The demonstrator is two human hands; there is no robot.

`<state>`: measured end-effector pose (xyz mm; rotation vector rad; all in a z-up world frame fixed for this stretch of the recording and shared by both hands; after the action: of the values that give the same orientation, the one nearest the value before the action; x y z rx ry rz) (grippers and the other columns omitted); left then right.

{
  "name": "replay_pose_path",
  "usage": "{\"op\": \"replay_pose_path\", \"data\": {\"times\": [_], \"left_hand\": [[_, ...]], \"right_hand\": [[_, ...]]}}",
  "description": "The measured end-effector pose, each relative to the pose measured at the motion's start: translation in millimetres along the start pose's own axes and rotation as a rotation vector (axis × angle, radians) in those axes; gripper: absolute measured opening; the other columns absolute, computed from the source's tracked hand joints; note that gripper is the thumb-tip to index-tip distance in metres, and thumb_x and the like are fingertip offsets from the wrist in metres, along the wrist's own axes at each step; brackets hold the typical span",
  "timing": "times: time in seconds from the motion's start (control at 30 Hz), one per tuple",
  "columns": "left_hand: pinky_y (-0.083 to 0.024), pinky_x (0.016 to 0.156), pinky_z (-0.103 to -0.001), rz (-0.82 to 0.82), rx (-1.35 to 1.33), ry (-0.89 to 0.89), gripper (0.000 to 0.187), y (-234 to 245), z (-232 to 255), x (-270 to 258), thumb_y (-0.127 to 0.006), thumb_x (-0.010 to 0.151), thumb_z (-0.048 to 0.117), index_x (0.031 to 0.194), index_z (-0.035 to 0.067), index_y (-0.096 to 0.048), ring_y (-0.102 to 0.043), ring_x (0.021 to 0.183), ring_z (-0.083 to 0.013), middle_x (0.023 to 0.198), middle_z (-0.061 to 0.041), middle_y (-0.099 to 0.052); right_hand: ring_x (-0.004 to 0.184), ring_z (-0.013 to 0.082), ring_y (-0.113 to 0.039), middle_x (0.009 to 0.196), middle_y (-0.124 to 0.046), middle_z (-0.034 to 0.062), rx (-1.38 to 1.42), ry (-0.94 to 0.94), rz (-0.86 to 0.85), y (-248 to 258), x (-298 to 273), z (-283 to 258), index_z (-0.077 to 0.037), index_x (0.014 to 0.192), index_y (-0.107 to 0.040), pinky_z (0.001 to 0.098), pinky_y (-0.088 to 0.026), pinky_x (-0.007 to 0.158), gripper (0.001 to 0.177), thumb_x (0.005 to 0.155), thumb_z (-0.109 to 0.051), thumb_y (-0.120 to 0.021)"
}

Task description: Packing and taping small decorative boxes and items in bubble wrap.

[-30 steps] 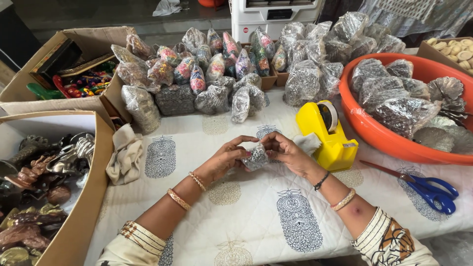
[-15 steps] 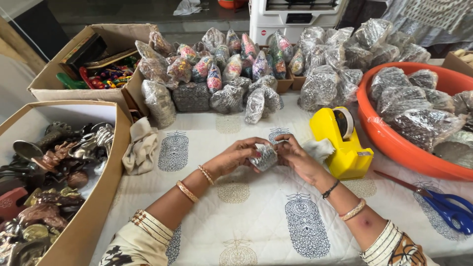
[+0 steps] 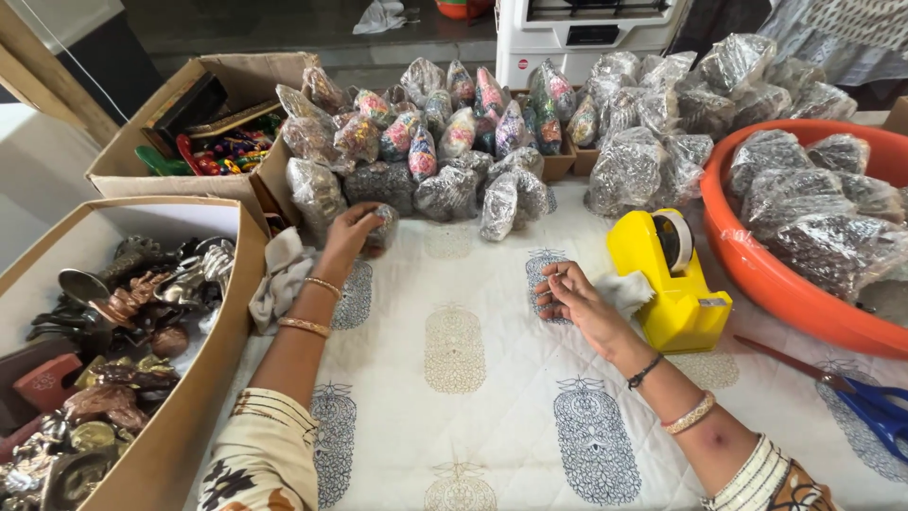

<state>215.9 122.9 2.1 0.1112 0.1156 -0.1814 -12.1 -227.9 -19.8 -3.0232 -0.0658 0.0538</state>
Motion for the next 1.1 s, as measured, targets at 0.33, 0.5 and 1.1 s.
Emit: {"op": "replay_pose_path", "data": {"times": [0.33,0.5,1.1], "left_hand": [[-0.06,0.05,-0.03,0.108,0.294,-0.084,0.041,1.4,19.6,2.6,-0.069,0.09,0.025,0.128,0.01,-0.071,-0.071,0.065,-0.0152,0.105,-0.011,-0.074],[-0.06,0.052,-0.038,0.135,0.668,-0.083,0.043,-0.7,35.5,-10.9,-0.064,0.098,0.034,0.124,0.001,-0.055,-0.073,0.063,-0.0269,0.1,-0.023,-0.07],[-0.062,0.062,-0.04,0.181,1.388,-0.481,0.033,-32.1,53.3,-72.6,-0.056,0.107,0.03,0.131,0.008,-0.055,-0.073,0.083,-0.031,0.108,-0.019,-0.065]], "right_hand": [[0.099,0.0154,-0.06,0.111,-0.059,0.007,-0.027,-0.027,0.005,1.1,1.5,-2.4,-0.011,0.124,-0.05,0.0352,-0.056,0.087,0.031,0.103,-0.035,-0.049],[0.1,0.0153,-0.06,0.112,-0.059,0.0074,-0.046,-0.018,-0.021,0.0,1.8,-1.6,-0.011,0.126,-0.049,0.0343,-0.056,0.088,0.033,0.103,-0.035,-0.049],[0.093,0.0149,-0.062,0.11,-0.059,0.0067,-0.066,-0.021,-0.047,2.4,4.8,5.9,-0.013,0.128,-0.049,0.0326,-0.056,0.083,0.033,0.103,-0.036,-0.05]]}}
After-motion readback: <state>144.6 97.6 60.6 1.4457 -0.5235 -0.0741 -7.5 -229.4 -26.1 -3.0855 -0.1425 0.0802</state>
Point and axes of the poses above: each hand's wrist, its own x-axis towards the middle knuckle, its own y-axis out of the back of the hand, z = x × y, the point moved 5 cm from there along x, towards the middle knuckle
